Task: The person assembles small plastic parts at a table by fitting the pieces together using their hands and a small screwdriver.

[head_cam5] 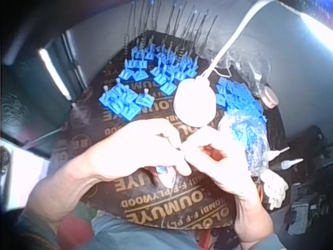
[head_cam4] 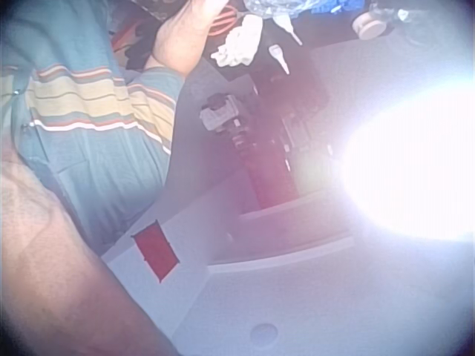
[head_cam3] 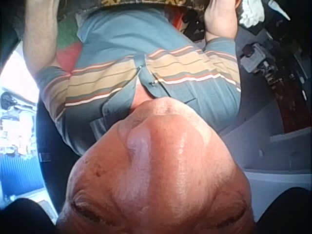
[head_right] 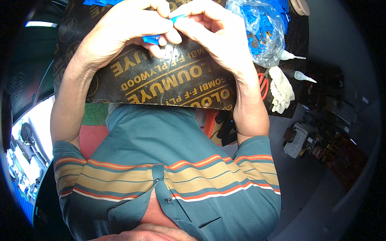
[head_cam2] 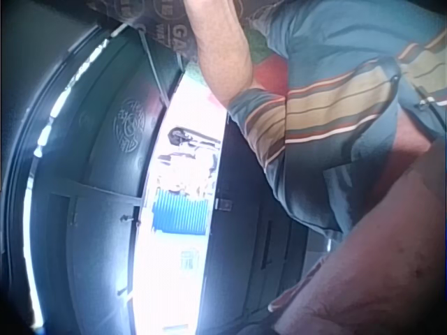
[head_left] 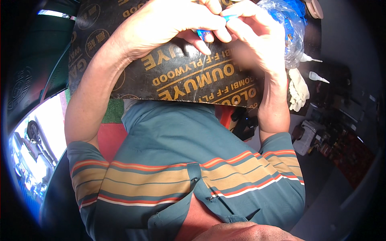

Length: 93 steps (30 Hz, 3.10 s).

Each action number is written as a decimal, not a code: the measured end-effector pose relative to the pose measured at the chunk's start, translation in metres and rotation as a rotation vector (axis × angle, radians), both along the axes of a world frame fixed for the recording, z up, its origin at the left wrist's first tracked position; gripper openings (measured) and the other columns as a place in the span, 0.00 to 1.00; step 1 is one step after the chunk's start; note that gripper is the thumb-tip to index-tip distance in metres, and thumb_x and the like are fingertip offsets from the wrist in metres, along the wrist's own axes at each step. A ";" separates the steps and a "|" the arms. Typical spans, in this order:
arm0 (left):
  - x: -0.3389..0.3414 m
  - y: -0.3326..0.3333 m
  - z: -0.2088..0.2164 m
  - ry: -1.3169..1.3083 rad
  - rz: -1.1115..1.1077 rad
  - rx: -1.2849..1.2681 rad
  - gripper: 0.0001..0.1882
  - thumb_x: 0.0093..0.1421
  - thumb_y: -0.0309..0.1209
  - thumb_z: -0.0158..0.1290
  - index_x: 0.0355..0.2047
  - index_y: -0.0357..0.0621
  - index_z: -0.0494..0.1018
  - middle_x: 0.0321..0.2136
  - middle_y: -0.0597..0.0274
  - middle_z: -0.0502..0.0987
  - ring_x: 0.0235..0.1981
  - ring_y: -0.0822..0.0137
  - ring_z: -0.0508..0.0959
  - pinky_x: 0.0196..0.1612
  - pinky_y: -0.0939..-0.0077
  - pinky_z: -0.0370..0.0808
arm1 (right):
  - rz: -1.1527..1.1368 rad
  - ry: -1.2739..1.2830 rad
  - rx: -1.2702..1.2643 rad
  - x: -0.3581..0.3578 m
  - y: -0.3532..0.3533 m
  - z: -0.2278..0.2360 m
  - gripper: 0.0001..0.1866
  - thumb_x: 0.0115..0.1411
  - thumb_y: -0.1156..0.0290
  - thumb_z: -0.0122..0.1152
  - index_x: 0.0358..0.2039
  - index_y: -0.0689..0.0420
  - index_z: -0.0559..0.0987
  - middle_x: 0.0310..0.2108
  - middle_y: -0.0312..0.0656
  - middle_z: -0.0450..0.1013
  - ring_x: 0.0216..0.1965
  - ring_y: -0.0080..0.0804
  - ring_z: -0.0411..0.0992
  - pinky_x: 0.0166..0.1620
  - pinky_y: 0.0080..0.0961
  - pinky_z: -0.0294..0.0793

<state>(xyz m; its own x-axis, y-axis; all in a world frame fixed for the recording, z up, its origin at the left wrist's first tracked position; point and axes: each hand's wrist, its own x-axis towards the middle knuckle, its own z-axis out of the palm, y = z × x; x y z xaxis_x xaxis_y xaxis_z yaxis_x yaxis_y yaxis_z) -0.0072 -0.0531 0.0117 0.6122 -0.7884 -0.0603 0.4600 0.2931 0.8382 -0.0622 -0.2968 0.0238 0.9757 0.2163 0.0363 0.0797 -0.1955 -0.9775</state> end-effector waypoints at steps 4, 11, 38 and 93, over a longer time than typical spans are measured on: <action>0.000 0.000 0.000 -0.010 -0.003 0.014 0.08 0.69 0.27 0.57 0.45 0.38 0.72 0.39 0.48 0.86 0.35 0.67 0.86 0.37 0.76 0.84 | 0.016 -0.002 -0.016 0.000 0.001 0.001 0.06 0.66 0.78 0.67 0.43 0.61 0.83 0.37 0.32 0.78 0.37 0.16 0.74 0.40 0.16 0.72; 0.000 0.000 -0.002 -0.015 0.005 -0.029 0.08 0.69 0.26 0.57 0.45 0.38 0.72 0.39 0.47 0.86 0.35 0.67 0.87 0.37 0.76 0.84 | 0.016 -0.055 -0.075 0.002 0.001 0.002 0.06 0.65 0.79 0.68 0.43 0.61 0.85 0.36 0.33 0.78 0.35 0.16 0.73 0.38 0.15 0.70; 0.000 0.000 0.003 0.015 0.003 0.050 0.08 0.69 0.25 0.57 0.46 0.38 0.72 0.39 0.47 0.86 0.34 0.66 0.86 0.36 0.75 0.83 | 0.026 -0.010 0.008 0.001 0.000 -0.002 0.07 0.66 0.79 0.66 0.44 0.62 0.84 0.38 0.35 0.79 0.36 0.17 0.75 0.39 0.16 0.72; 0.001 0.002 0.011 0.000 -0.008 0.056 0.10 0.68 0.25 0.57 0.45 0.30 0.77 0.39 0.47 0.86 0.34 0.66 0.87 0.37 0.77 0.84 | -0.120 0.067 0.114 -0.001 0.000 -0.002 0.09 0.66 0.75 0.69 0.45 0.61 0.82 0.37 0.42 0.83 0.36 0.26 0.81 0.40 0.22 0.82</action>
